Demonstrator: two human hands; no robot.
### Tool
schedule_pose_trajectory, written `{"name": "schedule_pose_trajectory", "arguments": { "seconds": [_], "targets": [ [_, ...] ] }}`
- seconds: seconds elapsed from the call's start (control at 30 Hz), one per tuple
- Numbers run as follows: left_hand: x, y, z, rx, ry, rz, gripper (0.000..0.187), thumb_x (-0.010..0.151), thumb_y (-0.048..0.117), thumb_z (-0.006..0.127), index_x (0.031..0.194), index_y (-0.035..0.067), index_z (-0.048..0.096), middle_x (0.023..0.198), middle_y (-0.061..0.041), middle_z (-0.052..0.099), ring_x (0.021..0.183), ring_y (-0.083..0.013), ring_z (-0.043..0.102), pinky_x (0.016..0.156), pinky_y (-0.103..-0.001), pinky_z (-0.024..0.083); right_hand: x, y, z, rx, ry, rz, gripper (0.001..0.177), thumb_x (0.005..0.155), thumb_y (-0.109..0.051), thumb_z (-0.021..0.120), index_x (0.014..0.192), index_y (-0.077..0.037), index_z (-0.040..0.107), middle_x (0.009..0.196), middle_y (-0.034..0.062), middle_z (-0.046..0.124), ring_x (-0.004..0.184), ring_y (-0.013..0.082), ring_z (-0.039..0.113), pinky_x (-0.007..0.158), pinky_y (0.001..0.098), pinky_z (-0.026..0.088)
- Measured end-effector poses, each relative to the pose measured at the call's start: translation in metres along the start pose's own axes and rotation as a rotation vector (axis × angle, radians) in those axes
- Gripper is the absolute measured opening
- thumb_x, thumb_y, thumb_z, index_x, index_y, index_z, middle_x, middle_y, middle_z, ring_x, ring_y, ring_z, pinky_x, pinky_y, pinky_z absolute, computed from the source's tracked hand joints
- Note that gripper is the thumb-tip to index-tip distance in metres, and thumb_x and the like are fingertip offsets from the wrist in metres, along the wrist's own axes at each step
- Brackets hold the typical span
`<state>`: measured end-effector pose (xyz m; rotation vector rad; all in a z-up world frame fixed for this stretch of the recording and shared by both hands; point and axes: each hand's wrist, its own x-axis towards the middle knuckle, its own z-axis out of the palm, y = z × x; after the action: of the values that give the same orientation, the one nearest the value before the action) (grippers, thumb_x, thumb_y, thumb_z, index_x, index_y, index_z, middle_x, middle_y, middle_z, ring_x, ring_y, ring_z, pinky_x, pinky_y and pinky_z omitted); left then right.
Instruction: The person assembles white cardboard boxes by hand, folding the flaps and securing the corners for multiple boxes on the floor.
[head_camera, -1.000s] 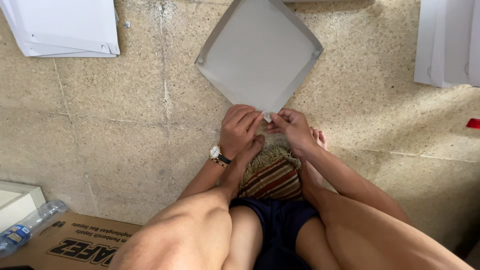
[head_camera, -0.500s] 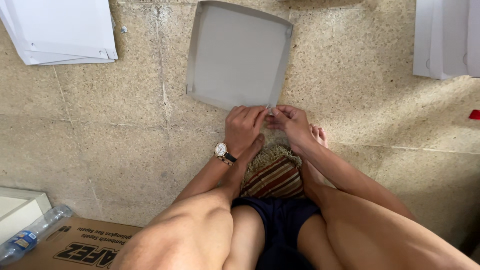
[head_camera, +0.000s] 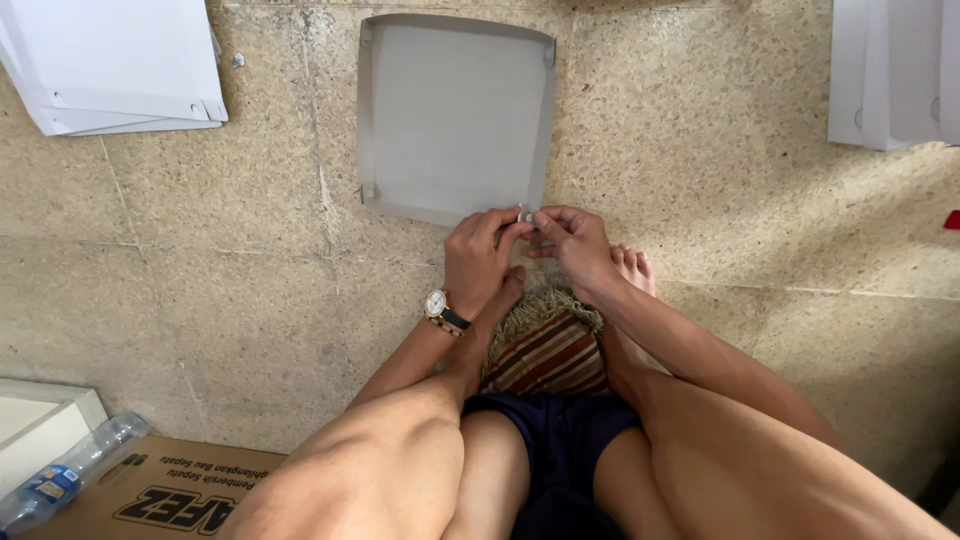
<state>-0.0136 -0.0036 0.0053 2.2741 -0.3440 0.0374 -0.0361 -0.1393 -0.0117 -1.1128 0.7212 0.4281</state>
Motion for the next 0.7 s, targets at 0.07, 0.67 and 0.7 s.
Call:
{"name": "schedule_pose_trajectory", "arguments": {
  "seconds": [0.07,0.67,0.7],
  "targets": [
    [-0.0025,-0.0032,0.0024,-0.019,-0.002,-0.009,0.014,0.079,0.019,0.069,0.087,0.009,0.063,0.069,-0.005,0.062,0.067,-0.0239,0.063,0.063,-0.031,0.051,0.0004,0.0014,0.0005,-0.005,0.009,0.003,0.016,0.087,-0.010,0.057,0.092,0.005,0.060,0.077,0.0116,0.063,0.070,0.0197,0.066,0.055,0.0339,0.058],
    [-0.0013,-0.0025,0.0032,-0.107,-0.005,-0.059,0.015,0.077,0.018,0.071,0.088,0.009,0.066,0.071,-0.004,0.064,0.070,-0.0233,0.064,0.063,-0.030,0.053,-0.0025,-0.0067,0.0070,-0.031,0.038,0.044,0.018,0.086,-0.013,0.060,0.092,0.004,0.063,0.075,0.0086,0.061,0.070,0.0159,0.064,0.054,0.0310,0.058],
    [-0.0014,-0.0018,0.0028,-0.110,-0.010,-0.063,0.014,0.077,0.018,0.071,0.087,0.010,0.066,0.072,-0.004,0.065,0.070,-0.0233,0.064,0.063,-0.030,0.053,-0.0032,-0.0068,0.0073,-0.029,0.036,0.047,0.018,0.086,-0.013,0.059,0.092,0.004,0.063,0.075,0.0080,0.061,0.070,0.0151,0.064,0.054,0.0305,0.057]
  ]
}}
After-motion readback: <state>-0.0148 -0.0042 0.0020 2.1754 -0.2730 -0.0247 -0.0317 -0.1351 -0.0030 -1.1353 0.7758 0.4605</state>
